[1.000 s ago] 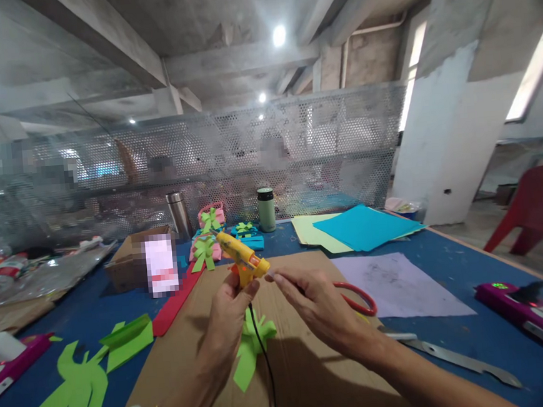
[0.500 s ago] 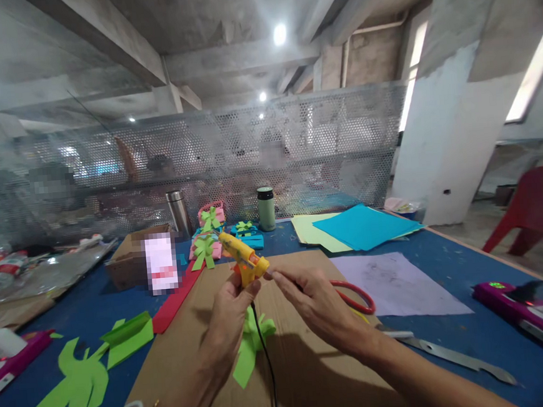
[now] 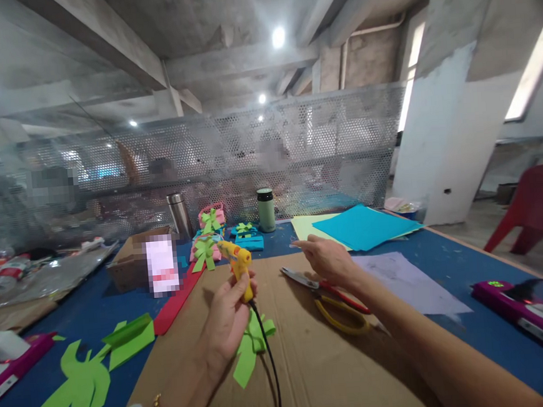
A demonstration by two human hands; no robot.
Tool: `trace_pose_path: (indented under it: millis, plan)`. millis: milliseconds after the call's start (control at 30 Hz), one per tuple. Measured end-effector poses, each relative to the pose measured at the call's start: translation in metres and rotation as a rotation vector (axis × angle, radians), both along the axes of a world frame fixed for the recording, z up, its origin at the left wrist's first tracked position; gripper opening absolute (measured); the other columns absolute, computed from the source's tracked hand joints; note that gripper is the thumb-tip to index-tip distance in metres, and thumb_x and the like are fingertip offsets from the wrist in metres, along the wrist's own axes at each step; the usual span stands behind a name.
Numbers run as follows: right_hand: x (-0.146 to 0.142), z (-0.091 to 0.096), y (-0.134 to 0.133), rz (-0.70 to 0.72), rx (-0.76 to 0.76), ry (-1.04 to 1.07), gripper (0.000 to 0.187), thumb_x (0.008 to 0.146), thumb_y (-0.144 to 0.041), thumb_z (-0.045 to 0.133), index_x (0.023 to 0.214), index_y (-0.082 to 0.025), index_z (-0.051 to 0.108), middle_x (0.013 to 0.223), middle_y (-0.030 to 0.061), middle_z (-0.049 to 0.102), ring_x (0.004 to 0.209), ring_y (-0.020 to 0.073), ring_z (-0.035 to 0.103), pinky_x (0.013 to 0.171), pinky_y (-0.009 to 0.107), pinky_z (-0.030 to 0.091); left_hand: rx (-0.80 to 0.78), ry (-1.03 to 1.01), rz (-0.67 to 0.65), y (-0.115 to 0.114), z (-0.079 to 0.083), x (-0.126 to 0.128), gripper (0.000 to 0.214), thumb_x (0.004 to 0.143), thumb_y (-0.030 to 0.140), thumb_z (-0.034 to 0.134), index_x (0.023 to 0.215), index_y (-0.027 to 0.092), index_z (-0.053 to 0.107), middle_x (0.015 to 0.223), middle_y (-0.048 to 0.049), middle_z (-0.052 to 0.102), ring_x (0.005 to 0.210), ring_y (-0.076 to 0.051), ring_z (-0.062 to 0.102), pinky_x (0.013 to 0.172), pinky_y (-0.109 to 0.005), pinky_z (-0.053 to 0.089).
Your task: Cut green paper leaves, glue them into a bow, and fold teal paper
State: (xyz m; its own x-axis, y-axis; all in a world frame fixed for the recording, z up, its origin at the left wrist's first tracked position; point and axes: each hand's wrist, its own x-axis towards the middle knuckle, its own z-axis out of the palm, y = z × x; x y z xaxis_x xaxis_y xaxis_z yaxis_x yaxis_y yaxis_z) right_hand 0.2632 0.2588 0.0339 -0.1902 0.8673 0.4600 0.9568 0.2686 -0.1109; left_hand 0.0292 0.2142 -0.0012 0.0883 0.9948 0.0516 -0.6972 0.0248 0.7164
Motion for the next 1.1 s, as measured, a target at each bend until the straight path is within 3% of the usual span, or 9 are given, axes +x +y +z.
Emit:
trace_pose_path:
  millis: [167,367,467,533,633,733,800,867,1100]
  plan:
    - [0.017,-0.021,0.029,0.034,-0.076,0.081,0.025,0.084,-0.023,0.061,0.101,-0.015,0.078,0.087,0.012,0.069,0.079,0.0212,0.065,0.073,0.027,0.045,-0.05,0.0,-0.055,0.0,-0.001,0.0,0.02,0.074,0.014,0.076,0.091,0.006,0.073,0.087,-0.0081,0.066,0.076,-0.012,0.06,0.065,-0.021,0.047]
    - [-0.01,0.002,0.006,0.239,-0.017,0.277,0.028,0.094,-0.027,0.052,0.108,-0.017,0.074,0.11,0.0135,0.071,0.1,0.0245,0.064,0.09,0.035,0.048,0.076,0.056,-0.163,-0.005,0.0,0.002,0.033,0.072,0.022,0.083,0.1,0.009,0.072,0.091,-0.0074,0.068,0.082,-0.013,0.061,0.075,-0.023,0.048]
    - [-0.043,0.009,-0.02,0.475,-0.173,0.427,0.04,0.098,-0.047,0.045,0.107,-0.021,0.074,0.101,0.0063,0.074,0.089,0.0206,0.067,0.077,0.031,0.053,0.146,0.085,-0.216,-0.01,0.001,0.013,0.035,0.072,0.027,0.084,0.102,0.012,0.072,0.095,-0.007,0.068,0.086,-0.014,0.063,0.083,-0.026,0.048]
    - [-0.062,0.009,-0.037,0.592,-0.39,0.696,0.047,0.095,-0.056,0.047,0.108,-0.019,0.073,0.093,0.0061,0.073,0.076,0.0184,0.065,0.065,0.029,0.051,0.208,0.142,-0.277,-0.014,0.004,0.019,0.037,0.075,0.034,0.082,0.104,0.013,0.071,0.099,-0.0081,0.069,0.087,-0.016,0.063,0.086,-0.029,0.047]
    - [-0.076,0.011,-0.054,0.528,-0.496,0.99,0.044,0.09,-0.056,0.057,0.104,-0.017,0.073,0.081,0.0048,0.069,0.066,0.0158,0.06,0.057,0.027,0.046,0.293,0.363,-0.318,-0.017,0.014,0.014,0.043,0.077,0.052,0.075,0.092,0.012,0.072,0.088,-0.0092,0.069,0.08,-0.018,0.064,0.08,-0.032,0.049]
    - [-0.068,0.019,-0.06,0.573,-0.423,1.115,0.035,0.089,-0.05,0.062,0.095,-0.017,0.072,0.086,0.0058,0.069,0.078,0.0167,0.062,0.068,0.028,0.048,0.447,0.909,-0.15,-0.021,0.028,-0.014,0.034,0.086,0.048,0.065,0.083,0.016,0.073,0.084,-0.0085,0.07,0.076,-0.019,0.062,0.074,-0.033,0.048]
    - [-0.056,0.025,-0.064,0.636,-0.476,1.156,0.035,0.09,-0.05,0.061,0.096,-0.016,0.07,0.082,0.0054,0.069,0.072,0.0157,0.062,0.067,0.028,0.048,0.554,1.195,0.194,-0.03,0.033,-0.039,0.021,0.089,0.037,0.062,0.091,0.021,0.074,0.096,-0.0071,0.072,0.088,-0.021,0.063,0.081,-0.035,0.046]
    - [-0.042,0.026,-0.07,0.643,-0.558,1.116,0.037,0.092,-0.051,0.059,0.094,-0.016,0.067,0.071,0.0029,0.065,0.061,0.0134,0.056,0.058,0.026,0.044,0.588,1.396,0.405,-0.043,0.028,-0.059,0.019,0.092,0.03,0.057,0.098,0.02,0.072,0.1,-0.008,0.072,0.093,-0.022,0.062,0.084,-0.037,0.046]
    - [-0.011,-0.001,-0.098,0.453,-0.685,0.635,0.054,0.093,-0.066,0.044,0.09,-0.016,0.065,0.061,-0.0007,0.052,0.055,0.0127,0.048,0.048,0.024,0.036,0.791,1.719,0.413,-0.085,-0.03,-0.067,0.022,0.094,0.016,0.049,0.105,0.019,0.068,0.104,-0.0081,0.069,0.098,-0.023,0.057,0.086,-0.041,0.041]
